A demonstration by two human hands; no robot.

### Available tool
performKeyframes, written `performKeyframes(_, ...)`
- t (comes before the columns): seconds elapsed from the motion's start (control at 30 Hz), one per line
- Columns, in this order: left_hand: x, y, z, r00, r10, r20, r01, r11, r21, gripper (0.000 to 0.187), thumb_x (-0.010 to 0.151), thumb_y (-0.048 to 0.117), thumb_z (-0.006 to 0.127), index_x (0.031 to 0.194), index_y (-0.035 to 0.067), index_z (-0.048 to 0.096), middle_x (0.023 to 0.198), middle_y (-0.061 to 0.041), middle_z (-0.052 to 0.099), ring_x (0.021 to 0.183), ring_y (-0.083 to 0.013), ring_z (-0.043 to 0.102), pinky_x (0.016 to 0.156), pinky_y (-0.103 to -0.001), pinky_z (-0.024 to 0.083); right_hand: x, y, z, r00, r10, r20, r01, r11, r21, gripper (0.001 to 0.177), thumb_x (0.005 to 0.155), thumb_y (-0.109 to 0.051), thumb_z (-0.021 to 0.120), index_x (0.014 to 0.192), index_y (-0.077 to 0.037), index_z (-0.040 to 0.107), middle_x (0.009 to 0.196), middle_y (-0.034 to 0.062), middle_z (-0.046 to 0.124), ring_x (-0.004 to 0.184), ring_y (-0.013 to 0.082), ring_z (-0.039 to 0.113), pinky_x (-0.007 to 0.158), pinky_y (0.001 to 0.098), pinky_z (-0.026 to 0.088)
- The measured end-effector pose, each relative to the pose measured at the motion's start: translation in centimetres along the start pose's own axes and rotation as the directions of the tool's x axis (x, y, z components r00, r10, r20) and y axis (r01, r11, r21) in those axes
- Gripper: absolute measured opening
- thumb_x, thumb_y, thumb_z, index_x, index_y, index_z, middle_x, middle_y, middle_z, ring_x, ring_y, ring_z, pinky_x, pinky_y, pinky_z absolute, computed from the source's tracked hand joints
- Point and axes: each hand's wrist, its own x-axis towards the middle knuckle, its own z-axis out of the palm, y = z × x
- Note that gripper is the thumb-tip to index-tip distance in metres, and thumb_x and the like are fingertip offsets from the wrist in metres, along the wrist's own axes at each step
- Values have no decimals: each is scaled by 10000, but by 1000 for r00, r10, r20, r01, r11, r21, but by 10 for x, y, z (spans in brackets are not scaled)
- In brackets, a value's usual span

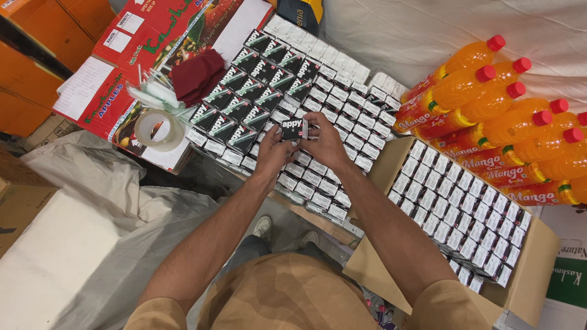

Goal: The person repeatedly picks up small rectangular boxes from a pile and places them into a larger cardboard box. The person arranges the small boxes in neat rows within the larger box.

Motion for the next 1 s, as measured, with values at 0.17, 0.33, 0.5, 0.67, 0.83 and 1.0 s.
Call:
performKeyframes(0.17,-6,5,15,997,-70,20,72,995,-71,646,889,240,624,1477,39,449,1072,-96,595,759,-233,730,607,-352,627,-21,-18,-13,998,-51,-36,50,998,-29,608,819,-112,809,1371,-112,554,1272,175,555,1169,333,649,979,427,552)
performKeyframes(0.33,-39,35,48,991,-84,104,88,996,-34,595,948,526,659,1341,86,575,900,-41,635,630,-176,707,539,-275,604,-57,-50,-35,983,-172,-62,166,982,-91,578,892,-165,795,1399,-57,541,1234,205,512,1175,437,597,999,570,525)
performKeyframes(0.5,-47,37,64,940,-80,332,4,975,222,997,955,510,704,1582,-24,143,926,-102,652,616,-157,700,593,-336,618,-89,-37,-63,958,-224,-180,190,964,-188,579,827,-273,901,1318,-111,642,1095,55,557,965,195,631,906,402,555)
performKeyframes(0.67,-61,32,97,896,-99,434,-32,958,283,965,925,466,728,1569,-40,218,960,-146,651,591,-155,684,596,-309,596,-137,-47,-98,971,-150,-185,121,980,-158,619,806,-191,899,1367,-151,640,1229,72,557,1095,209,596,975,400,524)
performKeyframes(0.83,-79,16,132,822,-118,558,-120,921,371,799,929,526,726,1490,33,442,1012,-157,712,750,-222,758,708,-369,619,-186,-57,-127,970,-81,-231,46,987,-152,599,821,-74,841,1384,-114,639,1301,119,565,1185,274,588,992,449,524)
performKeyframes(1.0,-87,-7,162,697,10,717,-519,697,495,535,959,404,630,1333,21,637,1400,-243,558,1320,-493,523,1102,-584,416,-230,-38,-145,949,-35,-313,-25,982,-188,590,778,-76,845,1342,-89,669,1243,122,595,1130,281,611,928,426,557)
